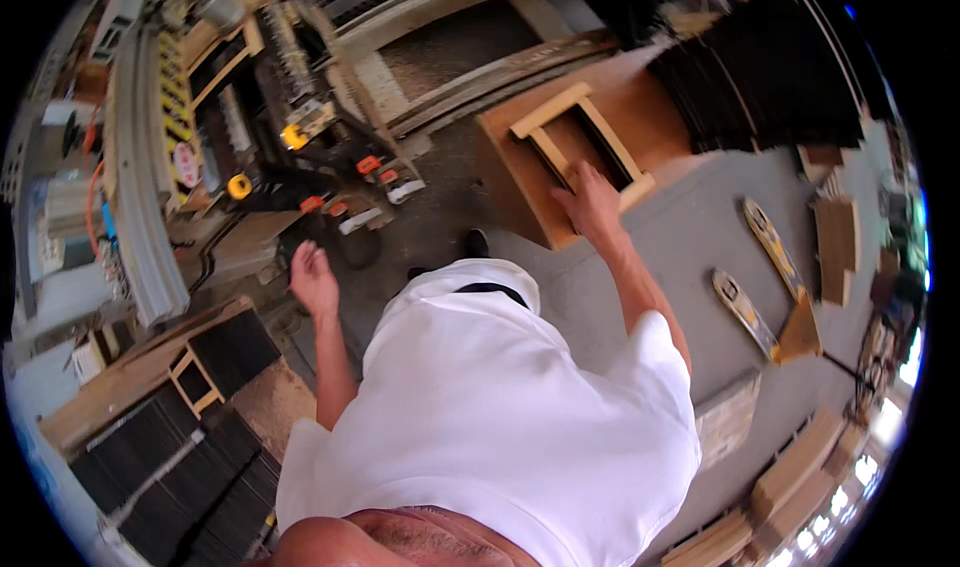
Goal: The person repeatedly picks up small rectangular wooden frames, places them into a machine, and removes them after a brief cycle. The frames are handled one at a time and set aside after each operation.
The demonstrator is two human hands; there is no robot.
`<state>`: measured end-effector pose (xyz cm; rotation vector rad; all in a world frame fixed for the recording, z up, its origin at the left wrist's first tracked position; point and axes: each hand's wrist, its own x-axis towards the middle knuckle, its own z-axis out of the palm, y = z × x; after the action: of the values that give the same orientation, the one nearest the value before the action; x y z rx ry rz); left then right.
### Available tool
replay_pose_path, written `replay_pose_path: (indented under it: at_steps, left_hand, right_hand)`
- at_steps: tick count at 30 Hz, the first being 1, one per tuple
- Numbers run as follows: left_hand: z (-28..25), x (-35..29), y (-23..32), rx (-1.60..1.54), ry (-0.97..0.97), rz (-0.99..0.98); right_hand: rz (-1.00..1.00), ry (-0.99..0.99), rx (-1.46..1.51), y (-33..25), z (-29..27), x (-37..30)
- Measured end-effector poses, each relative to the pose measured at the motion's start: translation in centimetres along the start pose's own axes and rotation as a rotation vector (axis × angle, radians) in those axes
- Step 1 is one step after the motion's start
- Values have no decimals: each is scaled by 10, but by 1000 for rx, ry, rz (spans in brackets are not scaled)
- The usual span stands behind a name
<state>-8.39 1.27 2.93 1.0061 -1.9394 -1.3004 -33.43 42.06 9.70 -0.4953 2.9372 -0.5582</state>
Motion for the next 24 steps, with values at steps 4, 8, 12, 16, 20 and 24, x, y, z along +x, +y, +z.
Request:
replay_pose_path:
  at_steps: [4,8,12,16,20,24]
  left_hand:
    - [28,52,38,-77,-71,-25]
    - [39,128,58,-180,-75,-103]
    - [57,211,87,-471,-29,-223]
    - [66,301,81,-746,-79,-360]
    - [77,365,70,-949,-79,-460]
    - [84,398,62,-1121,-63,-492]
  right_hand:
    - [87,50,25,10,13,-10]
    - [21,221,173,5,0,-3]
    - [95,254,378,-25,-25,13]
    - [74,339,573,-69,-34,32]
    - [32,270,698,-114,-29,49]
    - [-14,217,667,-159,-23,68]
